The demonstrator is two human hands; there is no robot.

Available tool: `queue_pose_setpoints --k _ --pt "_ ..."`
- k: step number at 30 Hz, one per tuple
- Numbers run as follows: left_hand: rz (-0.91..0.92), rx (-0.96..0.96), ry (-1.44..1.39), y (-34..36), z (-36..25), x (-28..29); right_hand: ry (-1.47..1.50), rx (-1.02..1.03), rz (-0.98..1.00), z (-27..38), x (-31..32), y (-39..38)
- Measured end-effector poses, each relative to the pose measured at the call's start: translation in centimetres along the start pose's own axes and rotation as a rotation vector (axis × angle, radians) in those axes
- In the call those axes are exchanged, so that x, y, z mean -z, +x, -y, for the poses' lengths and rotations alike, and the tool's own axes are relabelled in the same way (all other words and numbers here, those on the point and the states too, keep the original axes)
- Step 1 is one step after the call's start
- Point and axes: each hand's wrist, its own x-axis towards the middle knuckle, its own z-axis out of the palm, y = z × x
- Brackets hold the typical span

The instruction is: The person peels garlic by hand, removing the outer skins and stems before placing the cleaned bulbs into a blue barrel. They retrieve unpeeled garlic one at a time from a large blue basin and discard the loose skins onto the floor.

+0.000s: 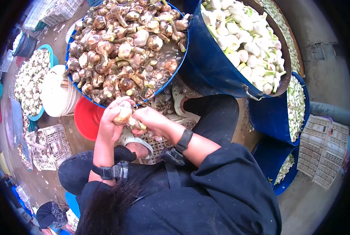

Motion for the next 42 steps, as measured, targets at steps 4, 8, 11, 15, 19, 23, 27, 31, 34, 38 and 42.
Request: queue_pose_setpoints --k 4,8,11,15,19,23,27,31,34,38,42 --pt "0.066 -0.067 0.042 0.0 -1.4 1.1 -0.219 0.182 0.079 0.7 1.0 -0.7" --pt "0.008 0.093 0.788 -1.0 -1.3 -0.4 -0.814 0.687 -0.307 0.8 1.5 -0.7" --pt "-0.025 -0.205 1.132 -1.3 -1.6 -2.3 -0.120 0.219 -0.188 1.0 3.1 0.9" --pt "0.021 -0.695 1.416 -0.6 -0.6 -1.1 0.192 0.191 -0.009 1.7 2.2 -0.2" --pt "-0.284 -0.386 0.120 -0.4 0.5 -0.2 -0.366 0.750 0.055 1.3 1.1 -2.4" --pt "-0.592 -0.056 -0.468 -0.1 -0.6 4.1 -0.204 0.762 0.206 0.6 3.6 -6.2" --pt "-0.534 0.002 -0.543 -1.0 -0.6 3.6 0.513 0.837 0.294 4.6 4.5 -7.4" --pt "-0.641 0.027 -0.559 -1.4 -1.8 3.1 -0.327 0.677 0.139 3.5 5.6 -5.1" --pt "-0.718 -0.061 -0.020 0.1 -0.8 -0.4 -0.658 0.536 -0.115 1.9 2.2 -2.4" --pt "-0.381 -0.360 0.469 -0.6 -0.3 -2.0 0.652 0.060 0.208 2.2 3.5 1.1" --pt "-0.534 -0.291 0.403 -0.7 -1.0 -0.6 0.851 0.804 0.511 12.3 4.6 -4.4"
